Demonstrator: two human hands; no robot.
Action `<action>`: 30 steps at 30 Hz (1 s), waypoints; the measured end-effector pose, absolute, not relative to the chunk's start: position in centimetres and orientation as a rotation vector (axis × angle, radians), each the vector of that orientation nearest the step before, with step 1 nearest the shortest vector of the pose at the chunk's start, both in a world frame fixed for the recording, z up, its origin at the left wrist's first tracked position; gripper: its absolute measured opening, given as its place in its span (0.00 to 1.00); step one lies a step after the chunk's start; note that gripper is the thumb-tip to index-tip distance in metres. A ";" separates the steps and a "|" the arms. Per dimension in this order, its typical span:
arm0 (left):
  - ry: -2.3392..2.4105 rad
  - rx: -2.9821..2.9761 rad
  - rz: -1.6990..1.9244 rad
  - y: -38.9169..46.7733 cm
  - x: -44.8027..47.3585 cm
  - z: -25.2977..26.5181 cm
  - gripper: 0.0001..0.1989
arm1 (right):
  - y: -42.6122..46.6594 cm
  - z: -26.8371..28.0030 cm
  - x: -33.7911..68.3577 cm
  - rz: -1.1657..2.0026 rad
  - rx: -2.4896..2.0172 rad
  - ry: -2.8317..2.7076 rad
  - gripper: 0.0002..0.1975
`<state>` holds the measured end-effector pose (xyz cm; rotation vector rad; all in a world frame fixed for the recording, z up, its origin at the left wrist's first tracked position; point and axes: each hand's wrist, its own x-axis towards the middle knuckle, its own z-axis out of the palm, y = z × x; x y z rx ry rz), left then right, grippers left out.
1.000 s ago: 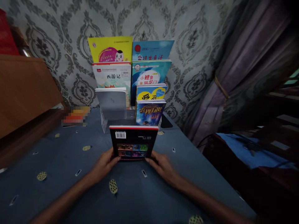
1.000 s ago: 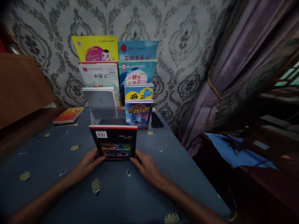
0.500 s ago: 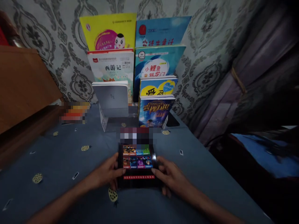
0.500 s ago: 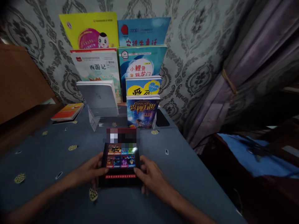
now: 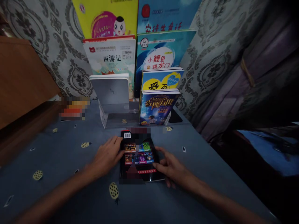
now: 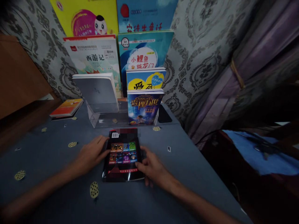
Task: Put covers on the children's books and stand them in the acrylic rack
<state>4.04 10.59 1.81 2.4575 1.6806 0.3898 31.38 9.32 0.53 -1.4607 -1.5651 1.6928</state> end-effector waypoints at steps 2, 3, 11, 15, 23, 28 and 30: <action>1.684 2.606 0.374 11.8 4.4 1.0 0.16 | 9.3 0.4 31.3 1.690 -1.476 -1.583 0.44; 1.690 2.655 0.356 12.3 4.6 0.6 0.17 | 9.3 0.3 31.3 1.682 -1.486 -1.592 0.45; 1.740 2.807 0.271 13.4 5.3 -1.3 0.19 | 10.2 0.6 32.3 0.826 -1.510 -2.124 0.22; 1.727 2.820 0.312 13.4 5.1 -1.4 0.19 | 12.0 1.1 30.2 0.561 -1.346 -2.266 0.19; 1.713 2.858 0.241 13.3 5.0 -1.2 0.18 | 16.0 -0.2 22.5 0.541 -0.848 -2.515 0.27; 1.696 2.874 0.180 13.3 5.0 -0.8 0.17 | 17.5 -0.5 21.2 0.548 -0.863 -2.625 0.27; 1.692 2.873 0.199 13.3 5.0 -0.8 0.17 | 17.8 -0.2 21.3 0.558 -0.875 -2.635 0.26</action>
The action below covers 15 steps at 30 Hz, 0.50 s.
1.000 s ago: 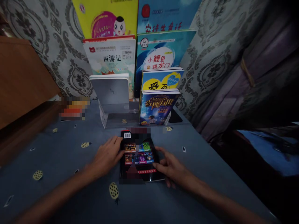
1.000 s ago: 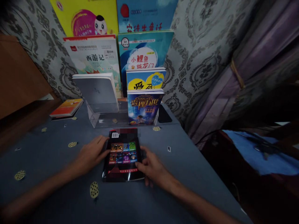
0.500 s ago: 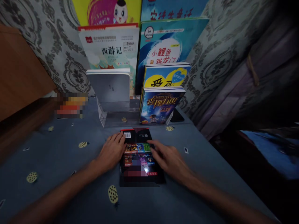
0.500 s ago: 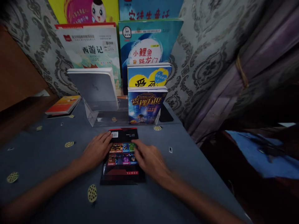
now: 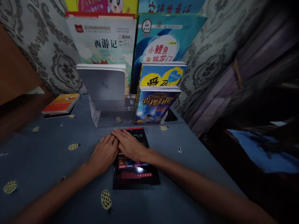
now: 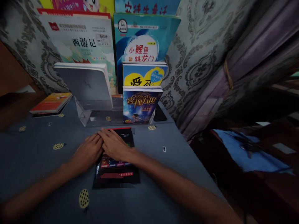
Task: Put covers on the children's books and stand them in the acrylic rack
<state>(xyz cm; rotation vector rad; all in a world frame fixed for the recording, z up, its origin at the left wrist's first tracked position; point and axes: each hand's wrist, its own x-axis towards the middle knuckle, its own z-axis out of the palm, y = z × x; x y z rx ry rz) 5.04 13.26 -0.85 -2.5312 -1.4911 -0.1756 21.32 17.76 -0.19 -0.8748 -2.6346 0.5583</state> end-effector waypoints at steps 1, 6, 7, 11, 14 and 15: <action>-1.484 -2.532 -0.179 13.2 5.0 -0.9 0.17 | 17.8 0.0 21.4 0.563 -0.878 -2.632 0.26; -1.443 -2.520 -0.222 13.3 4.9 -1.5 0.16 | 17.7 0.4 22.1 0.550 -0.914 -2.608 0.24; -1.442 -2.508 -0.241 13.4 4.9 -1.7 0.17 | 17.7 0.4 22.3 0.548 -0.934 -2.602 0.24; -1.446 -2.474 -0.281 13.5 4.8 -2.3 0.20 | 17.7 0.0 23.3 0.546 -1.003 -2.574 0.25; -1.444 -2.464 -0.297 13.6 4.9 -2.4 0.21 | 18.0 -0.6 24.4 0.519 -1.012 -2.548 0.25; -1.445 -2.454 -0.302 13.5 4.9 -2.4 0.21 | 18.0 -0.8 24.8 0.509 -1.008 -2.540 0.24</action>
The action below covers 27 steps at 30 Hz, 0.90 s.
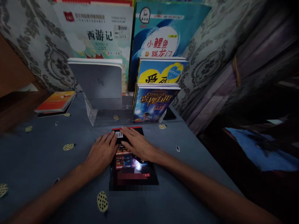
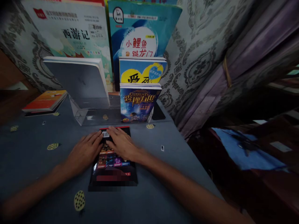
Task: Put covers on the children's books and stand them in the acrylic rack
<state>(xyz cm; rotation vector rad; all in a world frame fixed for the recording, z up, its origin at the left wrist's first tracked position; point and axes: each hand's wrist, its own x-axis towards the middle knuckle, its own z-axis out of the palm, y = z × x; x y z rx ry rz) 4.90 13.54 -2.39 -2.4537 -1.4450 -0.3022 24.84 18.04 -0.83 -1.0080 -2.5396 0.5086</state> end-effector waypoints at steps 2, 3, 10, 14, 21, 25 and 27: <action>-1.445 -2.428 -0.306 13.5 5.0 -2.4 0.21 | 18.2 -1.2 25.7 0.491 -1.003 -2.526 0.23; -1.442 -2.422 -0.304 13.5 5.0 -2.4 0.21 | 18.3 -1.4 26.2 0.484 -1.007 -2.520 0.23; -1.476 -2.476 -0.342 13.6 4.8 -2.4 0.23 | 19.1 -2.9 30.0 0.445 -1.013 -2.423 0.24; -1.452 -2.496 -0.352 13.6 4.7 -2.4 0.23 | 19.8 -3.5 31.5 0.494 -0.989 -2.343 0.23; -1.389 -2.564 -0.531 14.4 3.5 -2.4 0.20 | 21.5 -3.2 32.6 0.877 -0.913 -2.112 0.20; -1.281 -2.638 -0.704 15.3 2.5 -2.4 0.19 | 22.2 -2.9 32.8 1.039 -0.887 -2.003 0.18; -1.228 -2.674 -0.729 15.6 2.2 -2.3 0.19 | 22.3 -2.8 32.8 1.093 -0.889 -1.965 0.18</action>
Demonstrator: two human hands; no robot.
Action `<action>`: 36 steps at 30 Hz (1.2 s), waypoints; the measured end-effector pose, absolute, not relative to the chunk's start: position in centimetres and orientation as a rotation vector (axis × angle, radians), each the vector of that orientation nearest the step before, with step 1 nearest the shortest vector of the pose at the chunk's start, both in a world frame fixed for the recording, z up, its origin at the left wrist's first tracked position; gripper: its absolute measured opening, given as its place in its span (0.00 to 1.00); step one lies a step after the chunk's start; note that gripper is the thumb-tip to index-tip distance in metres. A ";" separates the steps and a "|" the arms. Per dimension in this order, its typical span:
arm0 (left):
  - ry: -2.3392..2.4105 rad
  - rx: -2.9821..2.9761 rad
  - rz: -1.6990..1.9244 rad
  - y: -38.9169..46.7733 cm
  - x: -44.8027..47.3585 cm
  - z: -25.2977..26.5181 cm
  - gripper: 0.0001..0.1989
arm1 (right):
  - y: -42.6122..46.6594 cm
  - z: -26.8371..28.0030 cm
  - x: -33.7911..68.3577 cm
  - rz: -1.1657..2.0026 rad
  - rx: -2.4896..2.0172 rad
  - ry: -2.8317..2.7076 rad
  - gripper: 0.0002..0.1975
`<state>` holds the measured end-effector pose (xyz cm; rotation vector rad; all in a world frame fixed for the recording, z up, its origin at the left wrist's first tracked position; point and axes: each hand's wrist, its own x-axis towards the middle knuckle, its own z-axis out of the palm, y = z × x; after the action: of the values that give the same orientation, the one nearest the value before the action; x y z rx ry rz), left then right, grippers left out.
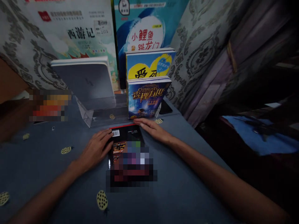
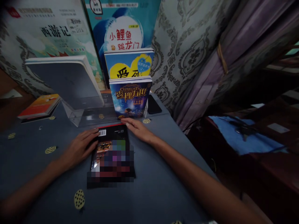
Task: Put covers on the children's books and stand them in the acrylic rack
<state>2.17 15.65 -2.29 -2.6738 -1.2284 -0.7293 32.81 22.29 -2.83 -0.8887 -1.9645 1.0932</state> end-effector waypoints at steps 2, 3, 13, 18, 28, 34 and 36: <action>-1.191 -2.710 -0.723 16.0 2.0 -2.0 0.19 | 22.3 -2.8 32.7 1.127 -0.892 -1.941 0.18; -1.175 -2.729 -0.713 16.1 2.0 -1.9 0.19 | 22.3 -2.7 32.7 1.139 -0.894 -1.931 0.18; -1.015 -3.032 -0.426 18.7 5.5 -0.7 0.22 | 22.3 -2.6 32.6 1.172 -0.896 -1.877 0.18; -0.961 -3.070 -0.306 19.7 8.4 -0.1 0.22 | 22.3 -2.7 32.6 1.149 -0.873 -1.887 0.19; -0.963 -3.044 -0.435 20.2 9.5 -0.9 0.21 | 22.1 -2.6 32.8 1.086 -0.870 -1.923 0.19; -0.947 -3.007 -0.459 20.0 10.0 -0.6 0.19 | 21.9 -2.9 32.6 1.031 -0.842 -1.898 0.18; -0.936 -3.015 -0.481 20.1 10.1 -0.7 0.19 | 21.5 -2.9 32.6 0.980 -0.851 -1.894 0.18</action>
<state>10.07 20.06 -0.71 -3.0154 -0.9358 -0.4808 32.55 21.55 -2.94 -0.8506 -1.8943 0.9802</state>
